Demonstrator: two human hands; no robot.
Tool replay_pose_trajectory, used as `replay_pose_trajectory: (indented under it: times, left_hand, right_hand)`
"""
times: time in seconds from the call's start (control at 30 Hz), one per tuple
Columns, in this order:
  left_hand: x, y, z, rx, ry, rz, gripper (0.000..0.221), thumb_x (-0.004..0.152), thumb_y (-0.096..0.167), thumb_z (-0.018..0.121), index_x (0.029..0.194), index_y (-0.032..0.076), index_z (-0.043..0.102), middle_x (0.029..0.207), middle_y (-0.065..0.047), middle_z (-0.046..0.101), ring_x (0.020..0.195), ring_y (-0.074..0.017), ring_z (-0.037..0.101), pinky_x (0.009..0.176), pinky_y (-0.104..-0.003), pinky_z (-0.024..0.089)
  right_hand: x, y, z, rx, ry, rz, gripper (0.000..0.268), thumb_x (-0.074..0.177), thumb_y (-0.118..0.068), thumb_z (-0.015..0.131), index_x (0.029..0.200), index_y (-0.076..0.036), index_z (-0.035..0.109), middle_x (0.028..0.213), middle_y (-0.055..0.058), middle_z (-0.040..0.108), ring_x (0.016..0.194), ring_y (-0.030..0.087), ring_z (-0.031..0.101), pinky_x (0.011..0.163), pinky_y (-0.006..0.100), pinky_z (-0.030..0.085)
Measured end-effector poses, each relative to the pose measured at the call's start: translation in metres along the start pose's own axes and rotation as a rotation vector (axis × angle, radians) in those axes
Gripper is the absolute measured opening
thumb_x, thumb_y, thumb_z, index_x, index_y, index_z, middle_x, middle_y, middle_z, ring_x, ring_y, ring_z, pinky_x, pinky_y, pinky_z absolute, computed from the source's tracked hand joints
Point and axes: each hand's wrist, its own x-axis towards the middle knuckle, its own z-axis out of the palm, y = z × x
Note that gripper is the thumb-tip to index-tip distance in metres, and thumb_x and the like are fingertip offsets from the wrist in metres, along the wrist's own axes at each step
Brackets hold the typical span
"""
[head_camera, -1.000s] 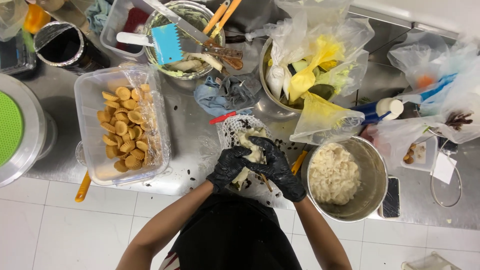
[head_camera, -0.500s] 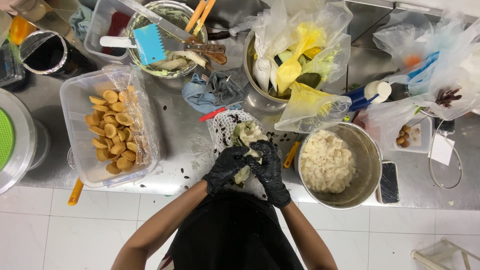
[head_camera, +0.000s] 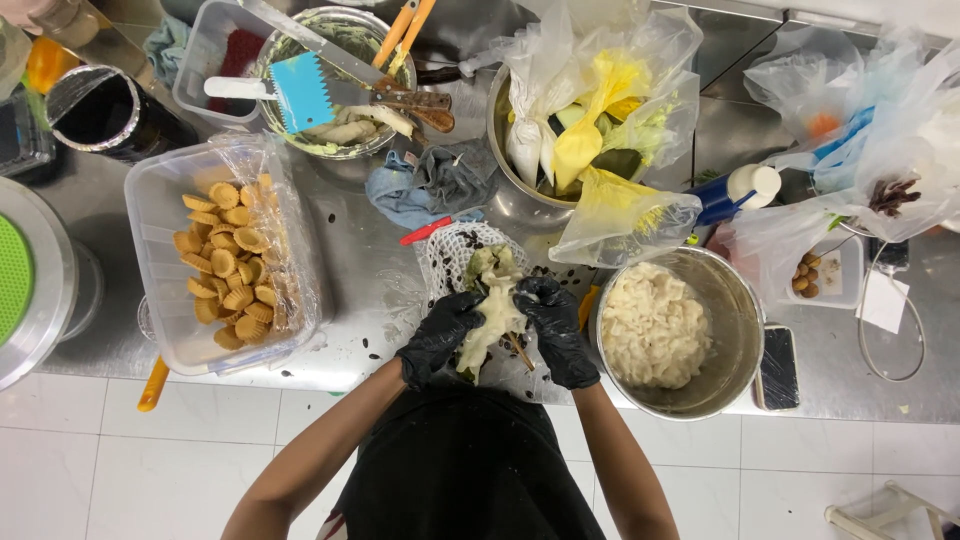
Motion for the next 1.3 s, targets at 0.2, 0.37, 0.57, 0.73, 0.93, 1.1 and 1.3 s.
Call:
replay_pose_trajectory:
  times: [0.2, 0.37, 0.57, 0.73, 0.93, 1.1, 1.3]
  left_hand:
    - [0.003, 0.023, 0.010, -0.136, -0.081, -0.288, 0.040, 0.096, 0.020, 0.067, 0.132, 0.002, 0.065, 0.113, -0.004, 0.069, 0.100, -0.0138, 0.060, 0.088, -0.029, 0.049]
    - [0.001, 0.033, 0.025, -0.608, -0.034, -0.376, 0.021, 0.100, 0.020, 0.064, 0.108, 0.003, 0.074, 0.090, 0.000, 0.069, 0.080, -0.0115, 0.060, 0.069, -0.029, 0.050]
    - [0.004, 0.038, 0.020, -0.271, -0.070, -0.191, 0.021, 0.102, 0.018, 0.065, 0.104, -0.001, 0.074, 0.089, 0.000, 0.071, 0.083, -0.0083, 0.060, 0.073, -0.027, 0.053]
    - [0.012, 0.004, 0.008, -0.148, -0.089, -0.186, 0.027, 0.101, 0.022, 0.065, 0.109, -0.001, 0.075, 0.090, -0.001, 0.074, 0.084, -0.0087, 0.062, 0.075, -0.028, 0.053]
    - [0.009, 0.012, 0.002, 0.160, -0.128, -0.095, 0.031, 0.095, 0.024, 0.067, 0.115, 0.002, 0.075, 0.094, -0.009, 0.077, 0.085, -0.0130, 0.068, 0.079, -0.030, 0.054]
    - [0.004, 0.036, -0.012, 0.241, -0.120, -0.109, 0.035, 0.095, 0.027, 0.069, 0.120, 0.002, 0.072, 0.101, -0.013, 0.077, 0.091, -0.0154, 0.070, 0.084, -0.031, 0.054]
    - [0.006, 0.044, -0.012, 0.122, -0.127, -0.114, 0.046, 0.094, 0.030, 0.071, 0.132, 0.004, 0.066, 0.124, -0.011, 0.074, 0.107, -0.0152, 0.069, 0.094, -0.030, 0.053]
  right_hand:
    - [-0.011, -0.070, 0.031, -0.090, -0.085, 0.204, 0.027, 0.102, -0.003, 0.067, 0.129, 0.000, 0.069, 0.124, 0.008, 0.068, 0.114, 0.015, 0.062, 0.101, 0.032, 0.050]
    - [-0.010, -0.055, 0.041, -0.729, -0.344, -0.256, 0.068, 0.081, -0.012, 0.085, 0.142, -0.008, 0.054, 0.139, 0.012, 0.056, 0.127, 0.028, 0.056, 0.105, 0.041, 0.047]
    - [-0.004, -0.012, 0.029, -0.742, -0.222, -0.088, 0.056, 0.075, -0.005, 0.087, 0.126, -0.010, 0.064, 0.121, 0.010, 0.064, 0.115, 0.024, 0.066, 0.098, 0.037, 0.054]
    - [-0.003, -0.004, 0.023, -0.658, -0.170, -0.064, 0.044, 0.079, -0.005, 0.086, 0.118, -0.008, 0.067, 0.114, 0.008, 0.070, 0.106, 0.019, 0.070, 0.092, 0.033, 0.058]
    - [0.006, -0.002, 0.001, -0.716, -0.210, -0.179, 0.035, 0.077, -0.005, 0.087, 0.108, -0.005, 0.071, 0.107, 0.006, 0.074, 0.093, 0.017, 0.071, 0.081, 0.033, 0.059]
    - [0.013, -0.017, -0.011, -0.184, -0.185, 0.152, 0.024, 0.089, -0.002, 0.078, 0.113, -0.002, 0.073, 0.100, 0.006, 0.075, 0.084, 0.017, 0.069, 0.074, 0.032, 0.057]
    - [0.013, -0.044, 0.005, -0.053, -0.088, 0.185, 0.031, 0.092, 0.000, 0.072, 0.122, -0.001, 0.068, 0.116, 0.007, 0.071, 0.107, 0.018, 0.067, 0.095, 0.032, 0.055]
